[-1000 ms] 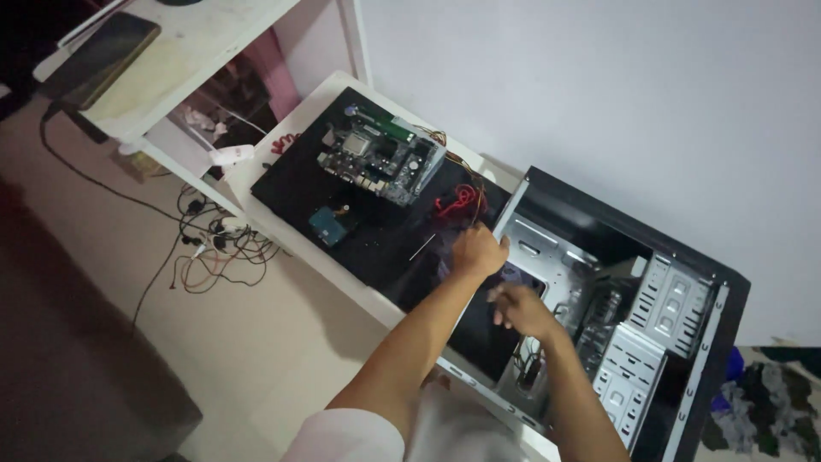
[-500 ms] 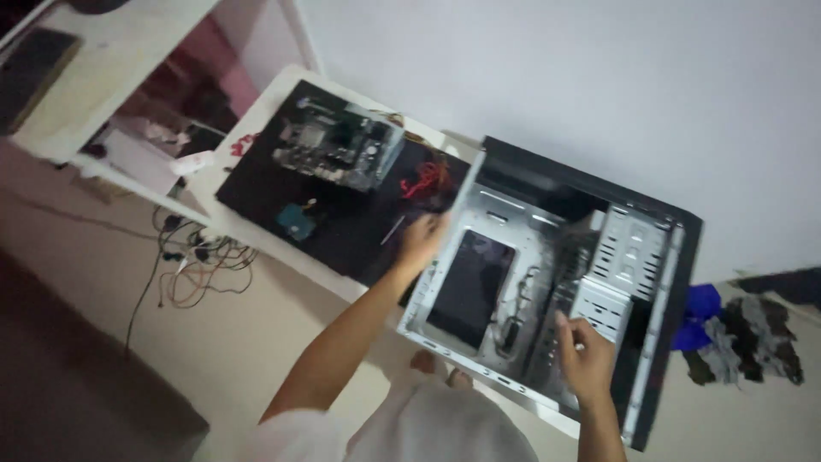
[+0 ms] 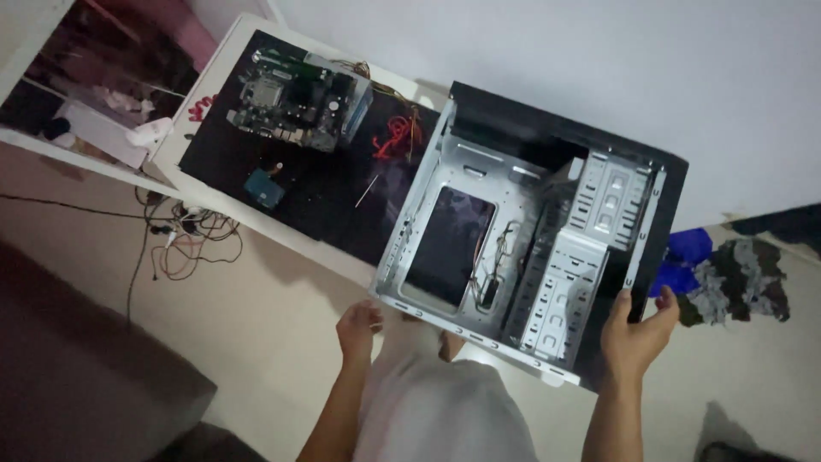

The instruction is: Preparing a computer case and installing a motherboard with pre-installed components into it.

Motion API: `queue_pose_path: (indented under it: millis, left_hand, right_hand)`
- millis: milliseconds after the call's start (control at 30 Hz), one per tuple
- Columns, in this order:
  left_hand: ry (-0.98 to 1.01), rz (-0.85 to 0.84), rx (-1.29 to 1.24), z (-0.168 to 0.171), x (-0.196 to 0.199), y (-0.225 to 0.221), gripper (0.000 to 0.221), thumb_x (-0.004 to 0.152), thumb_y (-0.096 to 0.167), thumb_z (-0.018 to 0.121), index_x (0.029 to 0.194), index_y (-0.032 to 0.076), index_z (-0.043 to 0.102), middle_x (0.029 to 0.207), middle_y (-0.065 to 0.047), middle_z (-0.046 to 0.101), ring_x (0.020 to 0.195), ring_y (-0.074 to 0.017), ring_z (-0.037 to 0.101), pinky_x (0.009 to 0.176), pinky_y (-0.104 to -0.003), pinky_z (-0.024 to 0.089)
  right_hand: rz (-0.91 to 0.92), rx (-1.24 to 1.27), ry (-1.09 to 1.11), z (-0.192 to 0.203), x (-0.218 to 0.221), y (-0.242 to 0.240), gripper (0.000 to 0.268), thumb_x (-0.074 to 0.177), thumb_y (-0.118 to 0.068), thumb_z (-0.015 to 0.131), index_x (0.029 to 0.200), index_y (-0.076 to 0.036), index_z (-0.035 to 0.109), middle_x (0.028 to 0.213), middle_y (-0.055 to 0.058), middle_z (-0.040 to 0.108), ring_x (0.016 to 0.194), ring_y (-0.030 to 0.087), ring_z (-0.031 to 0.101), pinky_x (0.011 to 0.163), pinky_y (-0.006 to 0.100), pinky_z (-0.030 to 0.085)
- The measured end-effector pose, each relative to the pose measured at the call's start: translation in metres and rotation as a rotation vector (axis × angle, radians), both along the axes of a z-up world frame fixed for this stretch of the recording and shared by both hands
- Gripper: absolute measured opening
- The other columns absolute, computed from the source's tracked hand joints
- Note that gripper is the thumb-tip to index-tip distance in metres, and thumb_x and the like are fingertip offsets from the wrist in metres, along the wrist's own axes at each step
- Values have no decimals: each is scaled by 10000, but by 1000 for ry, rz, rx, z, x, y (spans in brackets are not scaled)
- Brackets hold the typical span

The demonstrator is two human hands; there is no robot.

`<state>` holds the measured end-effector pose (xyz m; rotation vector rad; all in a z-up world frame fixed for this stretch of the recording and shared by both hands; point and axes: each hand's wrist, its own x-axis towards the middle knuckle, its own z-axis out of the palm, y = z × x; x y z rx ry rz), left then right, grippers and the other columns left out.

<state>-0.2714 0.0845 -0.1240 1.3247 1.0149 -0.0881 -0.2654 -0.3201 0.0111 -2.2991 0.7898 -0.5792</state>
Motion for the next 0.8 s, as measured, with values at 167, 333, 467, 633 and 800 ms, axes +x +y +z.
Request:
queue_pose_path:
  millis: [167, 333, 467, 633, 800]
  left_hand:
    - [28, -159, 157, 27, 29, 14, 320, 1040, 276, 526, 1033, 63, 764, 550, -48, 477, 491, -159, 450, 481, -308, 392]
    - [-37, -220, 267, -10, 59, 40, 428, 1031, 384, 520, 827, 57, 707, 621, -36, 517, 632, -167, 526, 658, -331, 436]
    - [-186, -87, -1, -59, 89, 51, 179, 888, 111, 554, 716, 148, 528, 544, 31, 367, 450, -95, 350, 414, -293, 232]
    - [-264, -102, -39, -98, 130, 63, 162, 962, 264, 687, 901, 116, 662, 615, -4, 542, 488, -102, 499, 416, -269, 390]
    - [-370, -133, -108, -60, 181, 82, 307, 1015, 404, 607, 861, 138, 619, 590, -7, 556, 479, -109, 571, 451, -235, 412]
  right_hand:
    - [46, 87, -49, 0, 15, 6, 625, 995, -192, 617, 1464, 136, 366, 1400, 324, 484, 1294, 448, 492, 1074, 485, 399]
    - [-68, 18, -5, 0, 23, 17, 614, 995, -208, 629, 1454, 128, 396, 1360, 326, 524, 1242, 452, 529, 1044, 492, 411]
    - [-80, -262, -7, -31, 22, 7, 560, 990, -170, 694, 1396, 156, 488, 1280, 370, 580, 1166, 525, 545, 989, 544, 422]
    - [-24, -434, -41, -59, 13, -8, 505, 1023, -126, 731, 1383, 164, 530, 1247, 372, 607, 1109, 540, 588, 934, 556, 455]
    - [-87, -351, -36, -41, 19, 2, 433, 1056, -124, 707, 1341, 168, 561, 1166, 346, 650, 1013, 481, 649, 881, 497, 503]
